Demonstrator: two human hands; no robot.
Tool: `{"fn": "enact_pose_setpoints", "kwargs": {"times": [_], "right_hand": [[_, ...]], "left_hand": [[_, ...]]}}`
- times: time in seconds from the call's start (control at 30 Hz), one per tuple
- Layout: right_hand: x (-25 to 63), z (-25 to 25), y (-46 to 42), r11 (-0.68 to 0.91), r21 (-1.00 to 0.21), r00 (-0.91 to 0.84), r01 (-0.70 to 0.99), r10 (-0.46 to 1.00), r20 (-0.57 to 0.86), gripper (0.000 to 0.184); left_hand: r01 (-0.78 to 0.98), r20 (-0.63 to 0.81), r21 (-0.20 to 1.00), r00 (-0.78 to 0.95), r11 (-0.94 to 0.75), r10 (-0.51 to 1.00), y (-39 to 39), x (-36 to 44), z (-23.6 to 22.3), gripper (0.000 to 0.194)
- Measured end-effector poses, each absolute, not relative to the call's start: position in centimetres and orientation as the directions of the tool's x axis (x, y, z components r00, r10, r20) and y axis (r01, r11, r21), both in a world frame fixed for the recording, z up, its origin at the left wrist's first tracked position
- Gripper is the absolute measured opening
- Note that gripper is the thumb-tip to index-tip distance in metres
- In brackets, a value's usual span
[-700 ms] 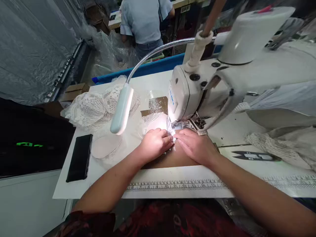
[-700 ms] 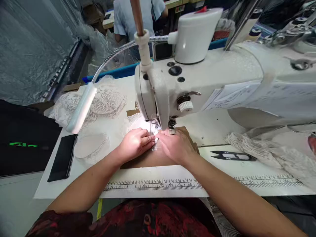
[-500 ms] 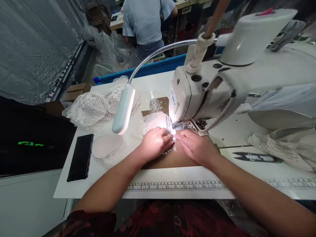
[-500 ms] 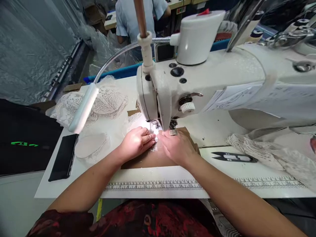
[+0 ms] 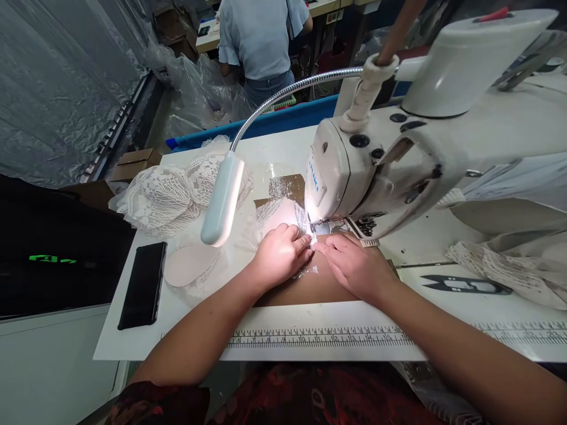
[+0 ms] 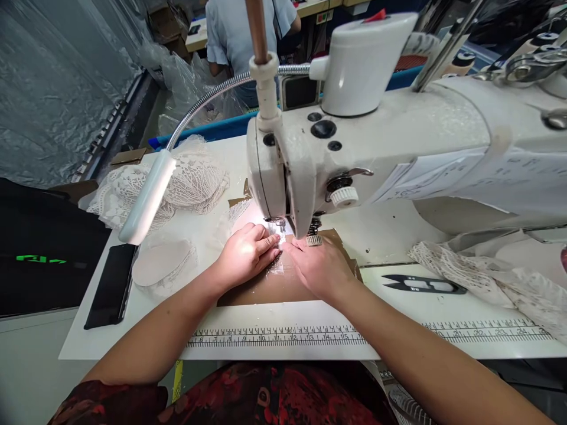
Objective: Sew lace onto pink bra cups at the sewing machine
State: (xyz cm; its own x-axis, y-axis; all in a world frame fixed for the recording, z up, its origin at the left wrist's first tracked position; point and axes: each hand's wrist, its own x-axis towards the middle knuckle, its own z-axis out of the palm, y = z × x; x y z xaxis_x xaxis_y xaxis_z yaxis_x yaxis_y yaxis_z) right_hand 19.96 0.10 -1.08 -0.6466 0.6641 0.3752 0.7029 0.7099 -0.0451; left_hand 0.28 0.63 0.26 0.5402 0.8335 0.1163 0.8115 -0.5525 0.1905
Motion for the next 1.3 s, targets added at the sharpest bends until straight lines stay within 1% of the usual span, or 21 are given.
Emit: {"fn": "enact_pose_setpoints", "kwargs": {"times": [0.2, 0.37, 0.6, 0.77, 0.9, 1.0, 1.07, 1.13, 1.2, 1.23, 1.27, 1.3], "right_hand": [[19.5, -1.2, 0.1, 0.626, -0.072, -0.581, 0.776, 0.755, 0.303, 0.037], [19.9, -1.2, 0.3, 0.597, -0.15, -0.556, 0.788, 0.795, 0.242, 0.039], [20.3, -1.6, 0.6, 0.635, -0.185, -0.573, 0.75, 0.763, 0.298, 0.033], [20.6, -2.2, 0.9, 0.695, -0.146, -0.62, 0.704, 0.702, 0.351, 0.033], [20.8, -2.8, 1.3, 0.729, -0.154, -0.643, 0.667, 0.668, 0.374, 0.034], [20.9, -3.0, 1.5, 0.739, -0.152, -0.658, 0.657, 0.66, 0.364, 0.035], [21.0, -3.0, 1.6, 0.745, -0.149, -0.668, 0.65, 0.654, 0.354, 0.036], [21.1, -3.0, 1.6, 0.752, -0.152, -0.675, 0.642, 0.647, 0.353, 0.036], [21.1, -2.9, 1.6, 0.754, -0.153, -0.676, 0.639, 0.645, 0.357, 0.036], [21.1, -2.9, 1.5, 0.751, -0.153, -0.673, 0.642, 0.648, 0.356, 0.036], [21.1, -2.9, 1.4, 0.744, -0.152, -0.667, 0.651, 0.656, 0.352, 0.037], [21.0, -2.8, 1.3, 0.736, -0.152, -0.661, 0.66, 0.664, 0.348, 0.037]], "left_hand": [[0.828, 0.192, 0.224, 0.48, -0.514, 0.856, 1.2, 0.2, -0.5, 0.035], [0.849, 0.276, 0.221, 0.417, -0.479, 0.866, 1.6, -0.2, -1.1, 0.032], [0.9, 0.304, 0.194, 0.323, -0.39, 0.896, 2.3, -1.0, -1.3, 0.034], [0.944, 0.274, 0.164, 0.234, -0.285, 0.933, 2.2, -1.8, -1.0, 0.039], [0.962, 0.233, 0.17, 0.17, -0.213, 0.957, 2.3, -2.9, -0.6, 0.042], [0.96, 0.179, 0.204, 0.155, -0.191, 0.972, 1.8, -4.0, 0.9, 0.046], [0.963, 0.168, 0.211, 0.132, -0.167, 0.977, 0.7, -5.0, 2.5, 0.048], [0.977, 0.191, 0.187, 0.066, -0.102, 0.979, -1.1, -6.6, 3.9, 0.049], [0.99, 0.197, 0.143, -0.04, 0.012, 0.979, -3.5, -8.5, 4.7, 0.06], [0.991, 0.164, 0.121, -0.083, 0.064, 0.983, -4.9, -9.5, 4.7, 0.065], [0.989, 0.113, 0.106, -0.11, 0.098, 0.988, -6.2, -10.4, 4.5, 0.064], [0.99, 0.063, 0.095, -0.113, 0.107, 0.992, -7.6, -11.1, 4.2, 0.053]]}}
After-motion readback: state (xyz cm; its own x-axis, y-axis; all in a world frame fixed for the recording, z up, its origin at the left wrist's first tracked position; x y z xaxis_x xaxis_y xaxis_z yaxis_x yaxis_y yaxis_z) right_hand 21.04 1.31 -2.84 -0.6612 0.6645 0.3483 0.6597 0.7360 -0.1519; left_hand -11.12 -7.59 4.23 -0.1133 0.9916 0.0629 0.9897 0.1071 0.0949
